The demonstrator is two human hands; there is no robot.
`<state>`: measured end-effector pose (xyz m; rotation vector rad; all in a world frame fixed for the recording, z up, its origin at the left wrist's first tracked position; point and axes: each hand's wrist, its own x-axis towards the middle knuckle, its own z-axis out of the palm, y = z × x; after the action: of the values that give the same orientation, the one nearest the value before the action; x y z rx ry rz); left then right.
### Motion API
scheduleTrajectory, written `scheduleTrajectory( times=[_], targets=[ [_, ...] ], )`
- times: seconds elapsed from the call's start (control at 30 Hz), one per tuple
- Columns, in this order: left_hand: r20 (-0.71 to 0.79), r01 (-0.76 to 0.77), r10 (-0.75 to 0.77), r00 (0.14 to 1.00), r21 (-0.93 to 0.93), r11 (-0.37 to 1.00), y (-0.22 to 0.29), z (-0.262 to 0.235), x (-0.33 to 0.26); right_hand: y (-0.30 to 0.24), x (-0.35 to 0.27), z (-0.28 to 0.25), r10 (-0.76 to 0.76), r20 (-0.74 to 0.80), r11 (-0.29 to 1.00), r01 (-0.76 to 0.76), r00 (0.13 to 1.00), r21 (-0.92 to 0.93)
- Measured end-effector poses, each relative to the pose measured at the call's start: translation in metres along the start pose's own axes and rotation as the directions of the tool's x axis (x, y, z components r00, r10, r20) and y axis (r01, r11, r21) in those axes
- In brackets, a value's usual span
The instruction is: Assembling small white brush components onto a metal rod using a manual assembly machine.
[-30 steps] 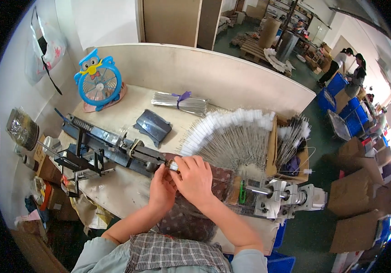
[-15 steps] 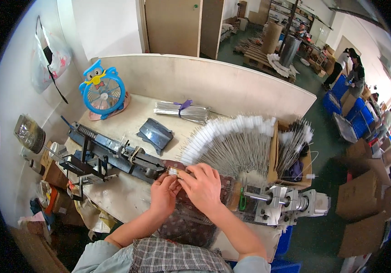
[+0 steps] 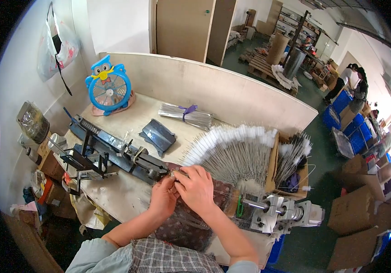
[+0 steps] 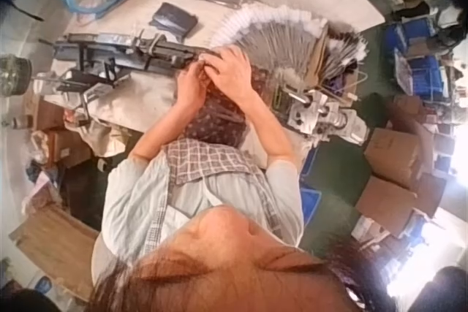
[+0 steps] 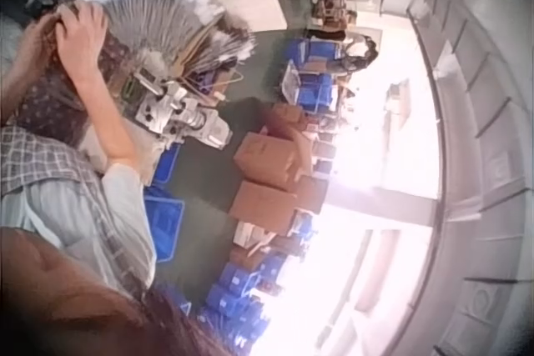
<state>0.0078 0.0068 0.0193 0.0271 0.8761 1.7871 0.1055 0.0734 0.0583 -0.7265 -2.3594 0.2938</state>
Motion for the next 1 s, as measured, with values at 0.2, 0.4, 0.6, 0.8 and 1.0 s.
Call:
scheduleTrajectory(
  times=[0.2, 0.4, 0.6, 0.8, 1.0],
  targets=[
    [0.003, 0.045, -0.045, 0.999, -0.033, 0.998, 0.006, 0.004, -0.004, -0.001, 0.002, 0.0, 0.016, -0.054, 1.0, -0.015, 0.998, 0.02],
    [0.029, 0.032, -0.03, 0.999, -0.088, 0.996, 0.002, 0.0, -0.001, -0.001, -0.001, 0.004, 0.041, -0.158, 0.995, -0.054, 0.987, -0.079],
    [0.051, -0.01, 0.01, 0.999, 0.015, 1.0, -0.003, -0.009, 0.001, 0.0, -0.005, 0.001, -0.031, -0.109, 0.996, 0.022, 0.994, -0.087],
    [0.047, -0.028, 0.026, 0.999, 0.035, 0.999, 0.0, 0.001, -0.002, 0.004, -0.008, -0.001, -0.013, -0.088, 0.998, 0.008, 0.996, -0.061],
    [0.071, 0.002, -0.001, 0.997, -0.011, 1.0, -0.001, -0.006, 0.001, 0.004, -0.007, -0.002, -0.029, -0.1, 0.999, 0.025, 0.995, -0.038]
  ],
)
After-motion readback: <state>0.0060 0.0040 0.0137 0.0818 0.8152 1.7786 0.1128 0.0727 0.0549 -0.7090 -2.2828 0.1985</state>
